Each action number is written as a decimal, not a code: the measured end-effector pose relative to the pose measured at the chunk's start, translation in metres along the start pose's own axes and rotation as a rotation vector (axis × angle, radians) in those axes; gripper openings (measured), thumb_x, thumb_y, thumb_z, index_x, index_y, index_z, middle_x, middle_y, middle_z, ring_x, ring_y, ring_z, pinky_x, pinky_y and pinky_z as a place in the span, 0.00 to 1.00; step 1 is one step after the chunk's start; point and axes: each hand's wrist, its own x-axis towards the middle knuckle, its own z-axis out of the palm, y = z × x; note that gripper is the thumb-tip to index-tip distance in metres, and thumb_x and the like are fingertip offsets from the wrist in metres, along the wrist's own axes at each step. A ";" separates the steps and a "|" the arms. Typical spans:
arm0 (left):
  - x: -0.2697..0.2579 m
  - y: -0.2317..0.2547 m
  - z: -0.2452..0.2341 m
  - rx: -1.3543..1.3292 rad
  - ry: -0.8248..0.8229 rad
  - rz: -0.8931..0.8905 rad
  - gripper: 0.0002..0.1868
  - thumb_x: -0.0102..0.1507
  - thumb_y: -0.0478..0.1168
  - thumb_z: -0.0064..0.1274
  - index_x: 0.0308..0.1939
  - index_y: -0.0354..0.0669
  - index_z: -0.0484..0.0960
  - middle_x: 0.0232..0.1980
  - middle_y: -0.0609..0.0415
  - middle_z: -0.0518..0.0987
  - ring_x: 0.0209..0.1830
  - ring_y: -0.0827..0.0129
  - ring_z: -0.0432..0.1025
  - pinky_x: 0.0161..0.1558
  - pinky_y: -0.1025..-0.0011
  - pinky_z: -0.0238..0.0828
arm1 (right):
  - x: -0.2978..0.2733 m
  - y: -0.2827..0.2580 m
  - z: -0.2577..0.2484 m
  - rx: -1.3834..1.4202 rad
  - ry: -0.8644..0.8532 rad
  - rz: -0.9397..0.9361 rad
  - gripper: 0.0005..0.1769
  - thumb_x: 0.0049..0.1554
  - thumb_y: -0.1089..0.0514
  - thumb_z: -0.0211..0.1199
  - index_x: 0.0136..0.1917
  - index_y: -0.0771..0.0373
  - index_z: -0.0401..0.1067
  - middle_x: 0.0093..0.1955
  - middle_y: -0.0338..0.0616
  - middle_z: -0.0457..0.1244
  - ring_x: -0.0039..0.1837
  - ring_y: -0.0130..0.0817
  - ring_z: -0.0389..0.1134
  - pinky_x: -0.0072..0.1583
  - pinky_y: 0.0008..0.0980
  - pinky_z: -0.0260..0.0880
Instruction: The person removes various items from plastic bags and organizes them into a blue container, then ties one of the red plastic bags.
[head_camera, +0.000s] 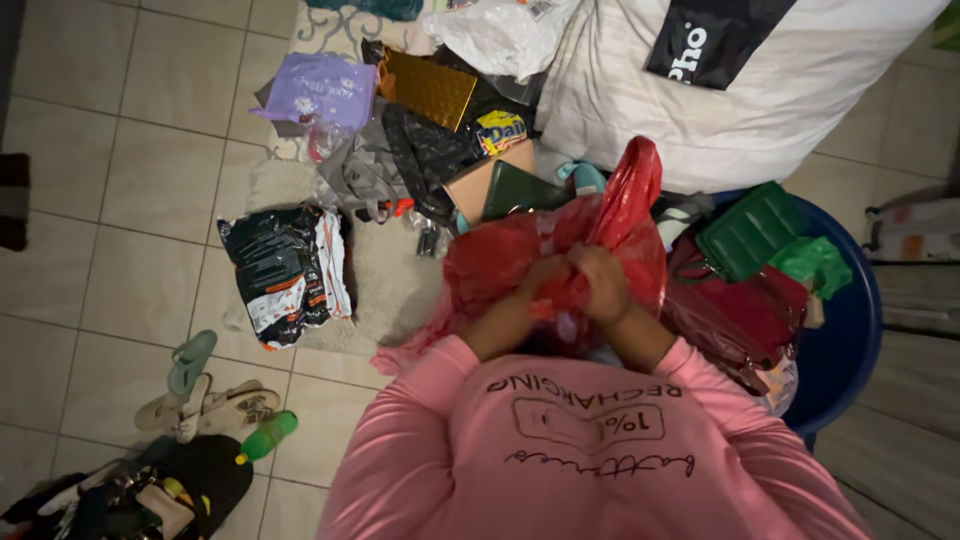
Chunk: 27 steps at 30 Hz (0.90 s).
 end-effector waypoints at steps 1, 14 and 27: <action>-0.001 -0.007 0.003 0.010 0.057 0.008 0.22 0.68 0.39 0.48 0.66 0.38 0.73 0.56 0.39 0.78 0.55 0.46 0.72 0.55 0.53 0.67 | 0.001 -0.004 0.000 -0.043 0.017 0.025 0.23 0.56 0.52 0.64 0.59 0.69 0.70 0.55 0.59 0.66 0.53 0.58 0.69 0.55 0.49 0.70; -0.015 -0.074 -0.021 -0.450 -0.010 -0.124 0.19 0.63 0.38 0.57 0.58 0.41 0.74 0.50 0.53 0.70 0.51 0.64 0.66 0.54 0.62 0.65 | 0.044 -0.003 -0.011 0.309 -0.165 0.454 0.20 0.59 0.64 0.57 0.65 0.69 0.70 0.56 0.54 0.68 0.58 0.54 0.71 0.61 0.45 0.71; -0.034 -0.090 0.001 0.284 0.114 -0.220 0.31 0.62 0.43 0.55 0.71 0.48 0.69 0.68 0.43 0.72 0.65 0.51 0.69 0.67 0.56 0.64 | 0.114 -0.050 -0.052 0.038 -0.653 0.078 0.20 0.46 0.53 0.73 0.47 0.63 0.70 0.46 0.53 0.66 0.52 0.55 0.68 0.54 0.50 0.67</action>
